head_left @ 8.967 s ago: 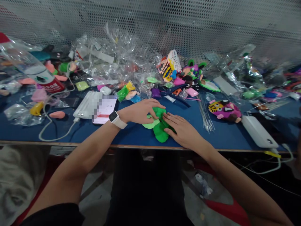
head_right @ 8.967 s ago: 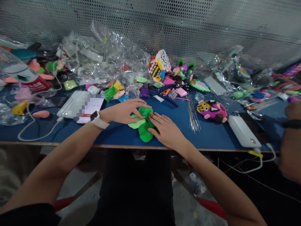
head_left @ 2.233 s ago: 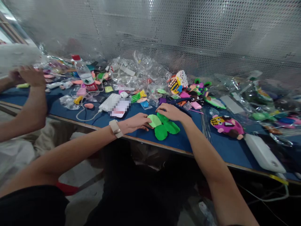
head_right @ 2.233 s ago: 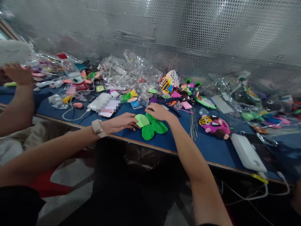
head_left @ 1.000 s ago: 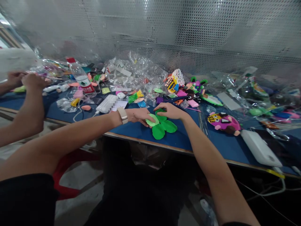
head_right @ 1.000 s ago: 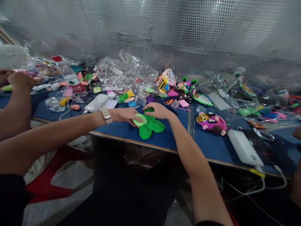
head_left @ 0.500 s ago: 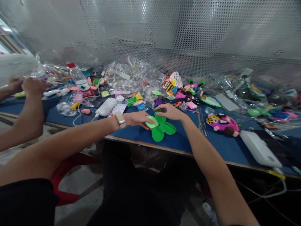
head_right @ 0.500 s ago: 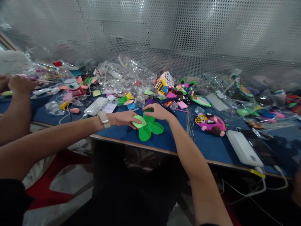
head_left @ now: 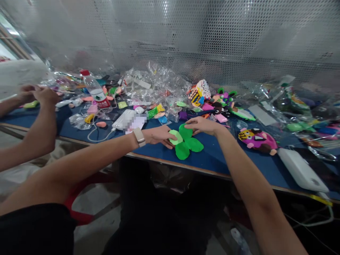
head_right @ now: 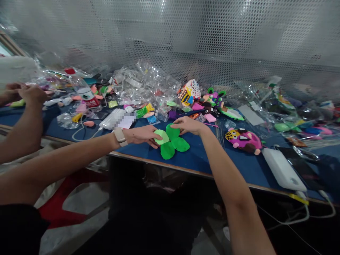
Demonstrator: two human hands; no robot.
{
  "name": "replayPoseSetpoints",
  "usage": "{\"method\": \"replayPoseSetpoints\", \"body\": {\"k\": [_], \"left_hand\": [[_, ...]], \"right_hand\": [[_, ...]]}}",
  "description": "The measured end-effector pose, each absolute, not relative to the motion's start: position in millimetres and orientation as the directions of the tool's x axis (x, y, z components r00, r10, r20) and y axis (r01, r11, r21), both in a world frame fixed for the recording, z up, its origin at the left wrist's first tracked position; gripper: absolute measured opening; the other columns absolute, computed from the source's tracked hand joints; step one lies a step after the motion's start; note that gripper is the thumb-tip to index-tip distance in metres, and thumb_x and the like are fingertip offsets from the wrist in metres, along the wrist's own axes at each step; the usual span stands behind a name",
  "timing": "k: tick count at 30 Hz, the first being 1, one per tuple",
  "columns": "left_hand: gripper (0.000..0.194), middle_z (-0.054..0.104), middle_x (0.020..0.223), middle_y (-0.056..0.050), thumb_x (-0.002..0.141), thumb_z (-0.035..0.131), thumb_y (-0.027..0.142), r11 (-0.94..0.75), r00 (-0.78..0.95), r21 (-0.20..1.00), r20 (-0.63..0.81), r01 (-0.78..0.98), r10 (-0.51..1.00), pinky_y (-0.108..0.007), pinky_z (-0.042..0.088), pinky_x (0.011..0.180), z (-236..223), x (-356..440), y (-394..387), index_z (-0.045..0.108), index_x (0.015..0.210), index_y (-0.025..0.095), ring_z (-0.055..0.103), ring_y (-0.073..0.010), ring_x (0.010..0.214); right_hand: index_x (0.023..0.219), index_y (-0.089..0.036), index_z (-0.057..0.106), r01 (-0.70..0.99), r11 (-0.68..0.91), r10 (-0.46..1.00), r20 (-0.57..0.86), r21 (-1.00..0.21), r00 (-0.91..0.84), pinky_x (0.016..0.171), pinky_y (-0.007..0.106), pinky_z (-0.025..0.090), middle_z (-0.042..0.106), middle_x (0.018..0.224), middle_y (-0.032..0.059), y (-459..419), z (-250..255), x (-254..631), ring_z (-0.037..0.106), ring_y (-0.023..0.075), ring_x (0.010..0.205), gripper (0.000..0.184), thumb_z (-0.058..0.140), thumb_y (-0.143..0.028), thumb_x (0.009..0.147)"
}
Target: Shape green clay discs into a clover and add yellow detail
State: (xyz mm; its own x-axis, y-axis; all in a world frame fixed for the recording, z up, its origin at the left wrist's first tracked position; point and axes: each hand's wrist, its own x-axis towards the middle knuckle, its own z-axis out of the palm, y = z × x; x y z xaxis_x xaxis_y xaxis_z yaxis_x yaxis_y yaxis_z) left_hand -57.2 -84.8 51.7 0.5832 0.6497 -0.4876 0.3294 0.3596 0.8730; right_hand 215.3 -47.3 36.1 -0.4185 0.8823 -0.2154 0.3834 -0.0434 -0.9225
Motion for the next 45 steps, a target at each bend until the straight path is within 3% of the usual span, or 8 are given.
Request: {"method": "replayPoseSetpoints", "body": {"k": [4,10,14,19,23,28,36,45], "left_hand": [[0.030,0.084,0.088,-0.013,0.067,0.100,0.029,0.406,0.580,0.864,-0.501,0.297,0.642,-0.031,0.066,0.076,43,-60,-85,0.084,0.086,0.011,0.080,-0.0206,0.079],[0.028,0.084,0.091,-0.012,0.073,0.096,0.030,0.380,0.550,0.894,-0.446,0.236,0.706,-0.025,0.056,0.063,45,-56,-90,0.080,0.090,0.013,0.077,-0.0171,0.075],[0.030,0.082,0.093,-0.010,0.084,0.090,0.037,0.351,0.583,0.920,-0.385,0.177,0.715,-0.028,0.060,0.067,55,-52,-105,0.074,0.097,0.016,0.078,-0.0190,0.079],[0.035,0.079,0.114,-0.012,0.081,0.093,0.029,0.307,0.544,0.938,-0.345,0.163,0.765,-0.033,0.067,0.077,54,-50,-124,0.071,0.103,0.015,0.077,-0.0226,0.101],[0.050,0.080,0.125,-0.014,0.076,0.098,0.028,0.246,0.483,0.966,-0.255,0.082,0.838,-0.034,0.066,0.086,45,-45,-125,0.072,0.117,0.015,0.077,-0.0243,0.109],[0.063,0.077,0.143,-0.015,0.072,0.100,0.030,0.002,0.368,0.992,0.045,-0.126,0.929,-0.040,0.060,0.113,33,-35,-98,0.074,0.128,0.016,0.073,-0.0283,0.131],[0.054,0.082,0.133,-0.017,0.075,0.097,0.036,-0.165,0.396,0.986,0.166,-0.038,0.903,-0.043,0.062,0.110,32,-36,-31,0.080,0.120,0.013,0.079,-0.0285,0.120],[0.054,0.082,0.136,-0.016,0.082,0.094,0.036,-0.242,0.441,0.969,0.197,0.048,0.876,-0.040,0.063,0.111,30,-31,-15,0.079,0.128,0.013,0.078,-0.0287,0.126]], "right_hand": [[0.097,-0.020,0.082,0.448,-0.051,0.899,-0.236,-0.893,-0.369,0.058,0.032,0.067,0.083,0.097,0.0116,-48,32,216,0.077,0.0251,0.083,0.050,0.106,-0.052,0.067],[0.118,-0.023,0.080,0.444,-0.002,0.872,-0.219,-0.896,-0.437,0.059,0.035,0.067,0.081,0.104,0.0100,-47,29,217,0.076,0.0238,0.078,0.056,0.103,-0.048,0.073],[0.123,-0.024,0.079,0.408,0.017,0.828,-0.216,-0.913,-0.517,0.058,0.029,0.063,0.082,0.105,0.0086,-53,34,223,0.074,0.0204,0.077,0.049,0.096,-0.048,0.084],[0.115,-0.024,0.080,0.370,-0.044,0.854,-0.227,-0.928,-0.468,0.059,0.025,0.057,0.082,0.114,0.0071,-75,41,225,0.075,0.0217,0.091,0.045,0.095,-0.050,0.081],[0.104,-0.022,0.079,0.310,0.035,0.952,-0.062,-0.950,-0.300,0.066,0.031,0.058,0.081,0.106,0.0054,-89,37,219,0.072,0.0224,0.088,0.046,0.090,-0.060,0.081],[0.117,-0.026,0.072,0.105,0.213,0.977,0.208,-0.971,-0.053,0.085,0.039,0.064,0.081,0.115,0.0072,-90,33,206,0.076,0.0286,0.106,0.065,0.084,-0.078,0.080],[0.131,-0.028,0.068,0.087,0.338,0.934,0.345,-0.937,0.092,0.101,0.047,0.065,0.080,0.131,0.0114,-64,17,191,0.074,0.0313,0.125,0.070,0.070,-0.084,0.089],[0.102,-0.022,0.077,-0.073,0.242,0.970,0.240,-0.967,0.036,0.098,0.049,0.067,0.086,0.104,0.0076,-47,-3,198,0.082,0.0320,0.104,0.067,0.106,-0.060,0.055]]}}
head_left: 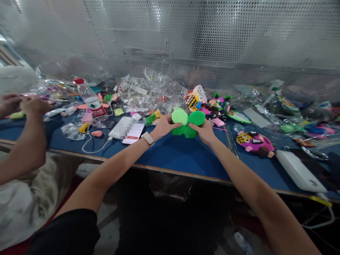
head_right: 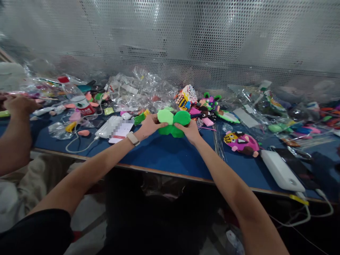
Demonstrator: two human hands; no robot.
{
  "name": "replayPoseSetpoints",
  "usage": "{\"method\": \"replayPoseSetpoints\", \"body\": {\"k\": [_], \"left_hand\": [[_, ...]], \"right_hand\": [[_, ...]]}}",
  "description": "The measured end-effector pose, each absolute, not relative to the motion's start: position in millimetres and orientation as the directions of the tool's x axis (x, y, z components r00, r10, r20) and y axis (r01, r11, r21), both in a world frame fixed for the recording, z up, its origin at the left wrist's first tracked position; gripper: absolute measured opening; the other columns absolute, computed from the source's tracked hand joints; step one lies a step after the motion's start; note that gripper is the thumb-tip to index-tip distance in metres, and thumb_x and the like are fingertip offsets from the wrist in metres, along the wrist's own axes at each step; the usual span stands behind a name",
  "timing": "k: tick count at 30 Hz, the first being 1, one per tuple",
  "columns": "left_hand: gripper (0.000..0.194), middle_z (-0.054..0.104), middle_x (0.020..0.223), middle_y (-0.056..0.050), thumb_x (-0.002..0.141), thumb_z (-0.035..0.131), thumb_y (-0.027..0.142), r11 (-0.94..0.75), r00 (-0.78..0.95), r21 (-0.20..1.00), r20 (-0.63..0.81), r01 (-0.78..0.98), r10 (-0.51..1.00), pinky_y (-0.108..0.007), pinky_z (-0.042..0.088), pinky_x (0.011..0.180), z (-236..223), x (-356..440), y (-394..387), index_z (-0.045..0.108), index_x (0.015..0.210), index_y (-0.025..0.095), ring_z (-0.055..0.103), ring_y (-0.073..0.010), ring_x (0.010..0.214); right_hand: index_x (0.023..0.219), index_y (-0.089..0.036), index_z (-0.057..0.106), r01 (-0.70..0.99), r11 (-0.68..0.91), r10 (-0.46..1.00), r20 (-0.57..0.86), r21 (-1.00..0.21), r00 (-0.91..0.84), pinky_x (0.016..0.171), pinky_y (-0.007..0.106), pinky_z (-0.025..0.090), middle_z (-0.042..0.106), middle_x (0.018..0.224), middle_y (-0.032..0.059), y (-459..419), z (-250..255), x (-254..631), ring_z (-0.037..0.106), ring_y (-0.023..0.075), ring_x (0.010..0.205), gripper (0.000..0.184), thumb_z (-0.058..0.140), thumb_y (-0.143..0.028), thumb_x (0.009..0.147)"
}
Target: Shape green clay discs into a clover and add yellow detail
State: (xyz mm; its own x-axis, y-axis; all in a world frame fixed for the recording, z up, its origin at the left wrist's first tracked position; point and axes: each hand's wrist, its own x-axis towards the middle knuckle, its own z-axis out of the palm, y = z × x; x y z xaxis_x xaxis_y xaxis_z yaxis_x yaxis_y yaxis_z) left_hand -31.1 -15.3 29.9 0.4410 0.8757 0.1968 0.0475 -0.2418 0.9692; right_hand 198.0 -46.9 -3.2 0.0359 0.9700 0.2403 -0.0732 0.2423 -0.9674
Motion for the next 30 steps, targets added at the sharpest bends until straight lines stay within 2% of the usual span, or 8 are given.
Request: {"method": "replayPoseSetpoints", "body": {"k": [6,11,19,25,30], "left_hand": [[0.052,0.086,0.121,-0.017,0.078,0.097,0.048,-0.285,0.395,0.958,0.256,0.016,0.882,-0.045,0.069,0.099,13,-30,-8,0.084,0.114,0.013,0.083,-0.0316,0.110],[0.053,0.087,0.112,-0.017,0.075,0.097,0.053,-0.377,0.375,0.925,0.338,0.035,0.863,-0.047,0.072,0.091,6,-31,-4,0.085,0.108,0.013,0.084,-0.0325,0.101],[0.053,0.087,0.113,-0.015,0.073,0.097,0.052,-0.376,0.361,0.926,0.351,-0.001,0.864,-0.045,0.072,0.092,-3,-30,-2,0.085,0.108,0.014,0.083,-0.0298,0.101],[0.052,0.087,0.099,-0.013,0.075,0.096,0.056,-0.470,0.397,0.877,0.396,0.106,0.828,-0.038,0.069,0.079,-2,-31,2,0.084,0.102,0.014,0.080,-0.0262,0.087],[0.053,0.085,0.096,-0.014,0.075,0.095,0.061,-0.476,0.400,0.873,0.401,0.104,0.824,-0.037,0.067,0.075,1,-31,0,0.083,0.095,0.013,0.078,-0.0262,0.084]], "right_hand": [[0.096,-0.022,0.084,-0.033,0.277,0.960,0.276,-0.960,0.046,0.090,0.045,0.069,0.088,0.102,0.0070,-49,-7,195,0.083,0.0305,0.094,0.060,0.107,-0.058,0.055],[0.089,-0.021,0.086,-0.024,0.298,0.953,0.295,-0.954,0.073,0.079,0.044,0.070,0.088,0.092,0.0065,-46,-12,193,0.083,0.0294,0.081,0.053,0.105,-0.058,0.058],[0.085,-0.022,0.086,-0.010,0.307,0.951,0.306,-0.952,0.051,0.085,0.046,0.071,0.088,0.090,0.0056,-49,-10,191,0.085,0.0319,0.086,0.051,0.106,-0.058,0.055],[0.083,-0.022,0.084,-0.040,0.326,0.945,0.323,-0.945,0.054,0.085,0.046,0.071,0.088,0.092,0.0056,-53,-11,188,0.084,0.0314,0.086,0.048,0.106,-0.056,0.057],[0.091,-0.023,0.087,-0.065,0.332,0.942,0.327,-0.941,0.076,0.080,0.043,0.071,0.088,0.096,0.0051,-52,-14,188,0.083,0.0287,0.083,0.053,0.106,-0.060,0.059]]}}
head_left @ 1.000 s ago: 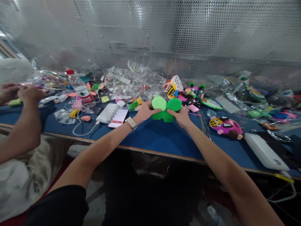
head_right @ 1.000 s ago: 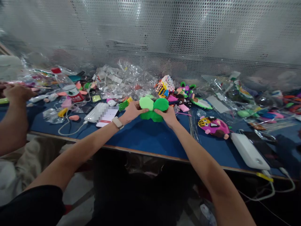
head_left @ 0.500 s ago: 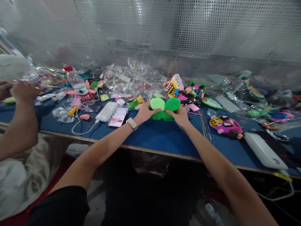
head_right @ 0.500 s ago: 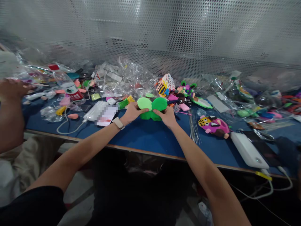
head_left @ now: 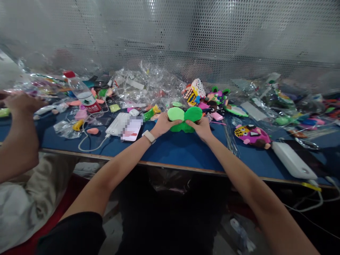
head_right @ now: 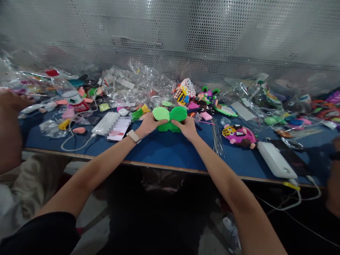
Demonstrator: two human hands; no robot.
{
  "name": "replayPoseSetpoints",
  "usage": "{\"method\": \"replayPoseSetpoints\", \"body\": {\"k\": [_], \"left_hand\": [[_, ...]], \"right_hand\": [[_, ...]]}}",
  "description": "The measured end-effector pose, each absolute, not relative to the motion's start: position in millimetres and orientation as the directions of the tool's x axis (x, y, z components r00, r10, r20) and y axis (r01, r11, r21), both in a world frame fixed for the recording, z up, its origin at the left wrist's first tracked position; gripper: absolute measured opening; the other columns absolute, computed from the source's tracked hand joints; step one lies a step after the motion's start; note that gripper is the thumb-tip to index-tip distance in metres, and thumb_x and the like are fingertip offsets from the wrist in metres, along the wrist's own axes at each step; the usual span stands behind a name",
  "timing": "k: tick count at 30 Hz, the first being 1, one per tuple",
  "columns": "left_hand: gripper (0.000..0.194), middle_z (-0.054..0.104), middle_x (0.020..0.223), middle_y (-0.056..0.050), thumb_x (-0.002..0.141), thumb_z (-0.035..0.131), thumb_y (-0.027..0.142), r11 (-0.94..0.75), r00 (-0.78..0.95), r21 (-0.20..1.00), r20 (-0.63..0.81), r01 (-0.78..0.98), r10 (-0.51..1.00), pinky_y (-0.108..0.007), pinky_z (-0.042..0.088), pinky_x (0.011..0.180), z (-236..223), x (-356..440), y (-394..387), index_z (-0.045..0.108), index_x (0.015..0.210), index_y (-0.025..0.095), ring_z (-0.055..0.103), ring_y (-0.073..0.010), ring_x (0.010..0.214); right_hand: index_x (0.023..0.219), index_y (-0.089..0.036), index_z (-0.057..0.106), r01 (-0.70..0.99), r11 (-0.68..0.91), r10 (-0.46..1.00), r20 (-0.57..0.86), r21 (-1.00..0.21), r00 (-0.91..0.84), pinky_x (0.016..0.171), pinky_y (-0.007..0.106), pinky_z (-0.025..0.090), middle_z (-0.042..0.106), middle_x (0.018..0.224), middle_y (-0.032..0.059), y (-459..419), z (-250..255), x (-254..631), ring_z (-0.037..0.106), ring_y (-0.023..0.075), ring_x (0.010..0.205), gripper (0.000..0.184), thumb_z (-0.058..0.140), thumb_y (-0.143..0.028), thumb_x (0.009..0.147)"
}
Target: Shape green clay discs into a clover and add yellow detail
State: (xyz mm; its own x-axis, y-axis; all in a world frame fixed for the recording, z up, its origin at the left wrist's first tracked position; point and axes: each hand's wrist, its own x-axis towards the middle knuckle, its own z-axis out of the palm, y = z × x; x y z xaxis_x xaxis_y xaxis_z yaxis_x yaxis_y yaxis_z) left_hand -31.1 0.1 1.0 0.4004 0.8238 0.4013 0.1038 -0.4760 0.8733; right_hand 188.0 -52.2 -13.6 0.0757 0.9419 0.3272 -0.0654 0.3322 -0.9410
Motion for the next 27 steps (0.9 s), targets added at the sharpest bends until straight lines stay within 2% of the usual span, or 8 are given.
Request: {"method": "replayPoseSetpoints", "body": {"k": [5,10,15,18,21,24,27], "left_hand": [[0.057,0.086,0.107,-0.015,0.072,0.097,0.059,-0.414,0.325,0.910,0.399,-0.026,0.857,-0.037,0.068,0.080,4,-23,-5,0.083,0.104,0.013,0.080,-0.0276,0.094],[0.056,0.086,0.103,-0.014,0.072,0.098,0.059,-0.388,0.284,0.921,0.384,-0.044,0.879,-0.036,0.067,0.076,8,-18,-9,0.083,0.099,0.013,0.079,-0.0272,0.091],[0.048,0.084,0.097,-0.012,0.076,0.096,0.055,-0.426,0.282,0.904,0.403,0.024,0.871,-0.035,0.066,0.074,6,-20,-8,0.083,0.096,0.013,0.077,-0.0249,0.085],[0.047,0.084,0.097,-0.013,0.077,0.095,0.053,-0.429,0.285,0.903,0.408,0.012,0.867,-0.035,0.066,0.073,4,-20,-7,0.083,0.097,0.013,0.076,-0.0244,0.085],[0.049,0.084,0.099,-0.013,0.075,0.095,0.054,-0.436,0.288,0.900,0.418,-0.004,0.862,-0.036,0.066,0.077,4,-19,-7,0.082,0.099,0.013,0.077,-0.0242,0.086],[0.049,0.085,0.101,-0.013,0.074,0.096,0.054,-0.462,0.288,0.887,0.440,0.010,0.851,-0.039,0.067,0.083,4,-18,-7,0.082,0.098,0.014,0.078,-0.0253,0.089],[0.053,0.086,0.103,-0.014,0.072,0.097,0.057,-0.475,0.272,0.880,0.455,0.011,0.848,-0.041,0.068,0.088,4,-16,-7,0.081,0.099,0.014,0.079,-0.0269,0.094]], "right_hand": [[0.095,-0.026,0.086,-0.132,0.358,0.928,0.338,-0.924,0.156,0.084,0.046,0.071,0.088,0.097,0.0047,-47,-15,188,0.084,0.0293,0.088,0.058,0.103,-0.068,0.059],[0.094,-0.026,0.085,-0.096,0.353,0.929,0.337,-0.931,0.150,0.083,0.049,0.071,0.088,0.093,0.0049,-46,-17,187,0.084,0.0307,0.087,0.059,0.102,-0.070,0.059],[0.090,-0.026,0.083,-0.134,0.316,0.944,0.297,-0.939,0.142,0.081,0.048,0.071,0.087,0.089,0.0036,-47,-17,185,0.083,0.0299,0.083,0.058,0.104,-0.068,0.057],[0.093,-0.025,0.082,-0.153,0.312,0.944,0.288,-0.938,0.160,0.086,0.047,0.070,0.087,0.095,0.0040,-47,-13,186,0.083,0.0293,0.090,0.059,0.106,-0.064,0.055],[0.095,-0.025,0.080,-0.157,0.309,0.945,0.284,-0.938,0.162,0.090,0.046,0.070,0.087,0.100,0.0041,-45,-5,187,0.082,0.0289,0.096,0.062,0.109,-0.057,0.050],[0.092,-0.024,0.079,-0.128,0.298,0.949,0.280,-0.946,0.145,0.091,0.047,0.069,0.086,0.098,0.0036,-42,4,186,0.081,0.0282,0.093,0.064,0.111,-0.052,0.044],[0.089,-0.024,0.079,-0.080,0.325,0.937,0.309,-0.942,0.164,0.094,0.047,0.069,0.085,0.097,0.0041,-42,10,181,0.080,0.0277,0.092,0.061,0.111,-0.054,0.045]]}}
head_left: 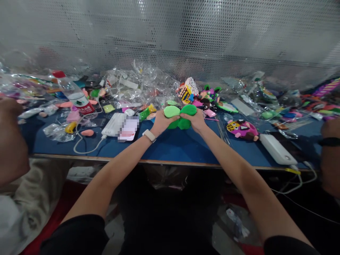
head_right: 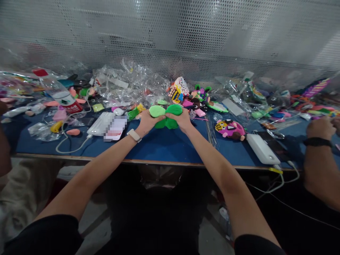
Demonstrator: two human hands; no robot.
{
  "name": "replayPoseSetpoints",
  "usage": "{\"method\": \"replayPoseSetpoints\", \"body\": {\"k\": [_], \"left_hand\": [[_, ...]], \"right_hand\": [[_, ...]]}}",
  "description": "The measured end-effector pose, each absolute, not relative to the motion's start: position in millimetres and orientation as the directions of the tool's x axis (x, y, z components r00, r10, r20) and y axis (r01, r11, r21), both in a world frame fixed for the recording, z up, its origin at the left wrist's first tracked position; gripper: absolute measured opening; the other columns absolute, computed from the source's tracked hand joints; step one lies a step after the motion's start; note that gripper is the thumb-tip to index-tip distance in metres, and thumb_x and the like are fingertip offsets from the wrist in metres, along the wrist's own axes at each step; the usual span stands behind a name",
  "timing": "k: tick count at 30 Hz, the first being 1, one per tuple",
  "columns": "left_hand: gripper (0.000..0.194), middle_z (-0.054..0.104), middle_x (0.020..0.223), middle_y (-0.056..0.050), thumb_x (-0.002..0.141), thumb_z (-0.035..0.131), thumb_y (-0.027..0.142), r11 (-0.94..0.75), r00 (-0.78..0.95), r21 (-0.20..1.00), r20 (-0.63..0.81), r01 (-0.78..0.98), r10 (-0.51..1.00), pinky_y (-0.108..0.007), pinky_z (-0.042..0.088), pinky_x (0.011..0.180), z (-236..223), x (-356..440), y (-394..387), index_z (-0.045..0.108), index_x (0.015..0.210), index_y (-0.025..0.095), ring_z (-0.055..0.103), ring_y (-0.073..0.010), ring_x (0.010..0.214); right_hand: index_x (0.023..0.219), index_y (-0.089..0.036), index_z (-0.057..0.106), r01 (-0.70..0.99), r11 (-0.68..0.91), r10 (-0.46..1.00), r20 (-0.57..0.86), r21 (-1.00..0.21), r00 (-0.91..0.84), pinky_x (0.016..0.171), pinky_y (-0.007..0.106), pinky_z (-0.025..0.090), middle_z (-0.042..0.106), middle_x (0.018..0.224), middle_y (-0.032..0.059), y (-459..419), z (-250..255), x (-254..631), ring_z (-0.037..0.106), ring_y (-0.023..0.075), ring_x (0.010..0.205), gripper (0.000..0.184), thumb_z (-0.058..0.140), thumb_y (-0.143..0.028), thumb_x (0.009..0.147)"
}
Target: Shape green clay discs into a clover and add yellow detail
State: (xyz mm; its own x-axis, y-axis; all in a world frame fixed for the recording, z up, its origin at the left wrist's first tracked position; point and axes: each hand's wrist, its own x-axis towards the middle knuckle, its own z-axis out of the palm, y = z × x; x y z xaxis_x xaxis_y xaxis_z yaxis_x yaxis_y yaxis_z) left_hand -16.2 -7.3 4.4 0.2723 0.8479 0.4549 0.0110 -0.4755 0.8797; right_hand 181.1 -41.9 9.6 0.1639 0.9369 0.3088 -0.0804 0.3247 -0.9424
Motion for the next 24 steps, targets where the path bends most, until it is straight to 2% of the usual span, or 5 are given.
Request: {"method": "replayPoseSetpoints", "body": {"k": [3,7,13,18,24], "left_hand": [[0.055,0.086,0.101,-0.013,0.069,0.099,0.060,-0.459,0.242,0.888,0.443,0.013,0.864,-0.042,0.068,0.089,4,-13,-8,0.080,0.095,0.015,0.079,-0.0276,0.095],[0.046,0.086,0.099,-0.013,0.071,0.099,0.051,-0.461,0.240,0.887,0.443,0.023,0.864,-0.041,0.068,0.088,4,-10,-9,0.080,0.092,0.015,0.079,-0.0271,0.094],[0.045,0.085,0.101,-0.012,0.070,0.100,0.047,-0.446,0.261,0.895,0.427,0.014,0.866,-0.043,0.069,0.088,8,-11,-8,0.080,0.096,0.015,0.079,-0.0291,0.097],[0.050,0.084,0.105,-0.016,0.068,0.102,0.047,-0.456,0.327,0.889,0.417,0.049,0.848,-0.045,0.068,0.091,8,-20,-2,0.081,0.099,0.014,0.078,-0.0306,0.099],[0.057,0.083,0.112,-0.017,0.064,0.104,0.046,-0.513,0.444,0.854,0.428,0.085,0.787,-0.052,0.066,0.103,3,-31,4,0.080,0.106,0.017,0.079,-0.0331,0.106]], "right_hand": [[0.088,-0.025,0.079,-0.050,0.337,0.930,0.325,-0.940,0.169,0.091,0.047,0.069,0.084,0.095,0.0049,-45,10,177,0.078,0.0272,0.089,0.060,0.108,-0.063,0.051],[0.082,-0.025,0.077,-0.026,0.353,0.924,0.345,-0.935,0.167,0.084,0.045,0.070,0.082,0.088,0.0040,-48,7,177,0.077,0.0254,0.082,0.059,0.106,-0.068,0.053],[0.088,-0.024,0.081,-0.023,0.373,0.923,0.369,-0.927,0.113,0.088,0.046,0.070,0.084,0.093,0.0051,-43,5,185,0.079,0.0259,0.086,0.057,0.103,-0.069,0.060],[0.099,-0.024,0.083,-0.021,0.337,0.941,0.337,-0.941,0.009,0.098,0.050,0.069,0.087,0.105,0.0064,-43,7,202,0.082,0.0291,0.099,0.062,0.108,-0.060,0.054],[0.098,-0.023,0.084,0.004,0.327,0.941,0.326,-0.945,-0.089,0.104,0.053,0.068,0.088,0.108,0.0072,-46,7,212,0.082,0.0314,0.103,0.059,0.110,-0.047,0.051]]}}
